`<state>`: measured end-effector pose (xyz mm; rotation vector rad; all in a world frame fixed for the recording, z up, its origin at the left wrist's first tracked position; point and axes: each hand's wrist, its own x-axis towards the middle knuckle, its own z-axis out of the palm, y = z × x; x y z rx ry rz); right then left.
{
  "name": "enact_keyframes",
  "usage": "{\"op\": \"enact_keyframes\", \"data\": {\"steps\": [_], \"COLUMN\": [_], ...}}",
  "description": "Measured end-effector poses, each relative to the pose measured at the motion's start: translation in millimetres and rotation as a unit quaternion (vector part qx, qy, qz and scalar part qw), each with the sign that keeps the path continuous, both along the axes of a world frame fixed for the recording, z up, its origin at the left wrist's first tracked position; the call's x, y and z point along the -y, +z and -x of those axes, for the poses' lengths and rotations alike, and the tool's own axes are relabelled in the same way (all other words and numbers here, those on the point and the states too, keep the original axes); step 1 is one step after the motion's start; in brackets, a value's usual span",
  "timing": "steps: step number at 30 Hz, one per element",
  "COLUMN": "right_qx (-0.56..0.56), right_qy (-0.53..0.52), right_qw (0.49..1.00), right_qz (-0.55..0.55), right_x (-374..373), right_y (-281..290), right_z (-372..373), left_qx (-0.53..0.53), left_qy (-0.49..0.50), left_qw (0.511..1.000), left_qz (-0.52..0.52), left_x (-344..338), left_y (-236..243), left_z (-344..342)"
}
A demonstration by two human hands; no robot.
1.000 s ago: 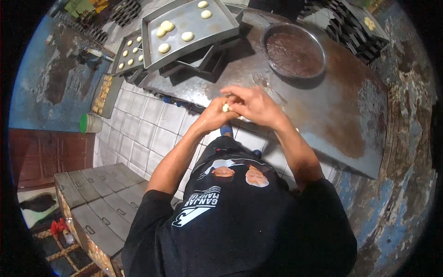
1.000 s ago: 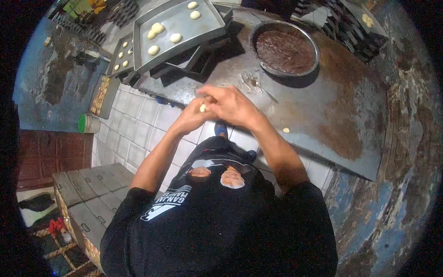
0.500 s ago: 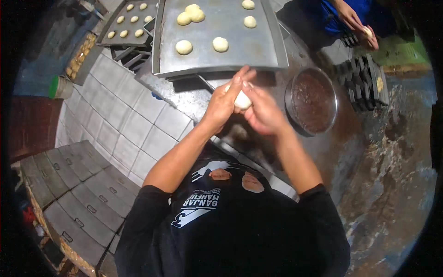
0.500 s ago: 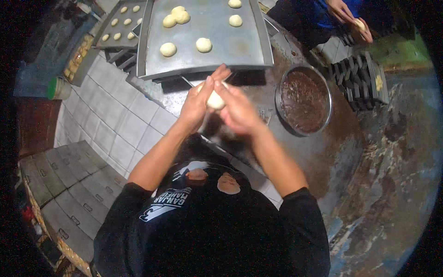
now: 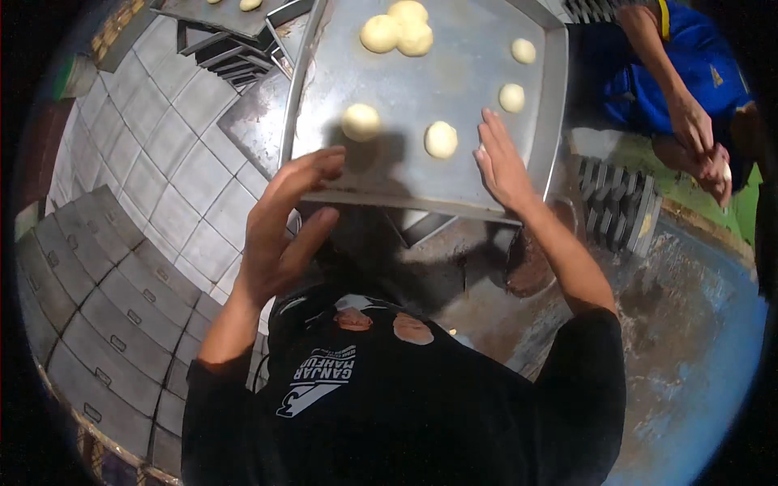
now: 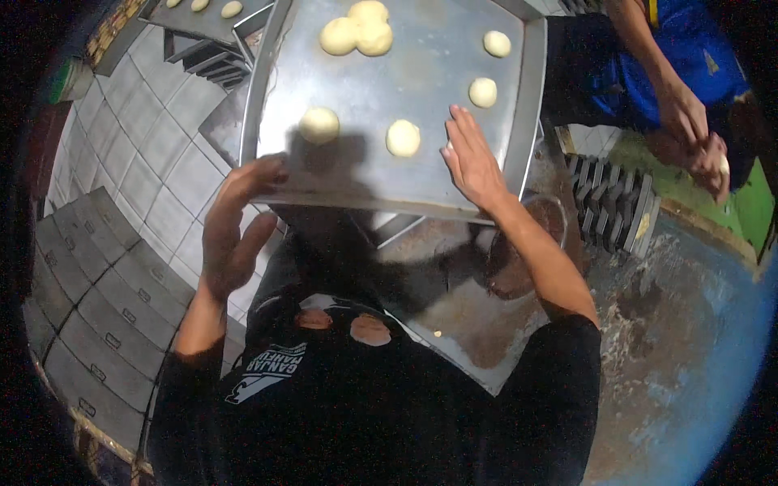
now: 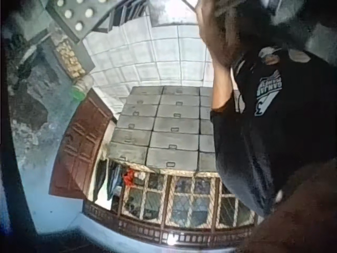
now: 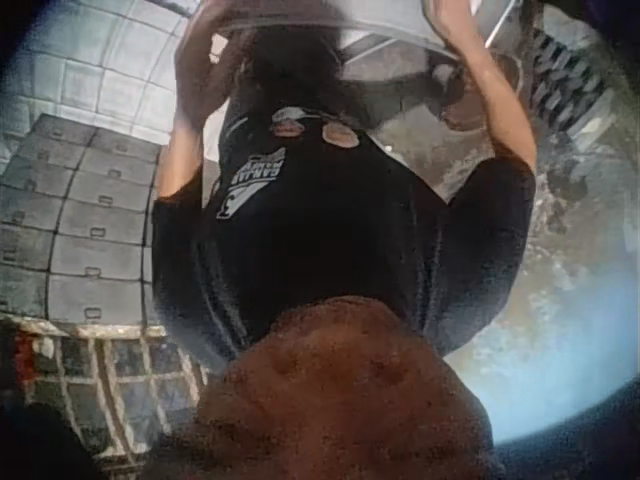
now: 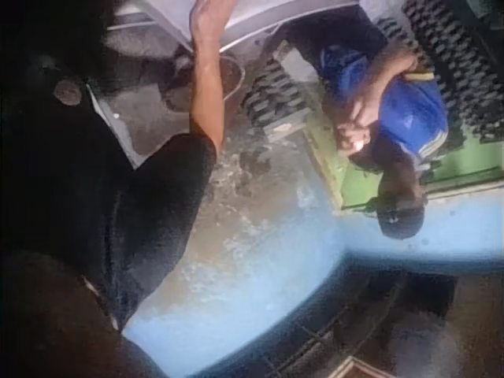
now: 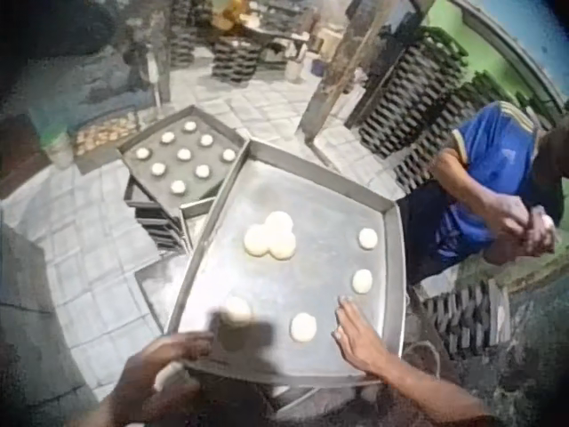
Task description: The person fills pieces of dough with chocolate paste using a spoon, pinches them closed by hand, and places the shaped dough onto baking trays.
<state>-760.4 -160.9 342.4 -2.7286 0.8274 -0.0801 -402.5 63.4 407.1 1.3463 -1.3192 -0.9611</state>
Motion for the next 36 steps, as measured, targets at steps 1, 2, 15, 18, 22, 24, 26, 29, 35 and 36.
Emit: {"op": "enact_keyframes", "data": {"steps": [1, 2, 15, 18, 22, 24, 26, 29, 35, 36], "right_qx": [0.016, 0.006, 0.238, 0.267, 0.272, 0.351, 0.383, 0.321, 0.343, 0.379], "right_qy": [0.008, -0.010, -0.337, -0.367, -0.411, -0.414, -0.424, -0.370, -0.439, -0.477], "right_qw": [1.000, 1.000, 0.900, 0.868, 0.804, 0.773, 0.784, 0.871, 0.830, 0.783], "right_qz": [0.001, 0.009, -0.144, -0.200, -0.333, -0.329, -0.242, -0.039, -0.032, -0.127], "right_x": [-0.3, -0.5, 57.3, 39.1, -18.6, -71.7, -130.6, -209.2, -349.9, -378.2], "right_y": [-5.0, -7.8, 15.8, 16.8, 74.1, 98.4, 119.0, 118.4, 95.6, 87.3], "right_z": [0.5, 1.3, -165.4, -208.9, -167.9, -123.6, -88.9, -46.2, 26.0, 37.8], "left_qx": [-0.028, -0.056, 0.354, 0.481, 0.563, 0.615, 0.251, -0.125, -0.182, -0.135], "left_qy": [-0.001, -0.003, -0.032, -0.030, -0.050, -0.064, -0.061, -0.144, -0.105, -0.110], "left_qw": [1.000, 0.998, 0.917, 0.861, 0.823, 0.786, 0.966, 0.982, 0.974, 0.983], "left_qz": [-0.003, -0.004, 0.180, 0.161, 0.063, 0.013, 0.016, 0.009, -0.085, -0.066], "left_x": [-1.7, 0.3, 135.7, 182.3, 187.5, 167.2, 130.1, 33.3, -79.3, -98.1], "left_y": [-0.4, -1.8, -4.2, -62.0, -52.4, -26.9, 1.5, -0.3, -10.3, -32.8], "left_z": [-4.6, -8.8, -23.6, -22.7, -18.2, -3.9, 52.2, 150.0, 267.0, 278.3]}}
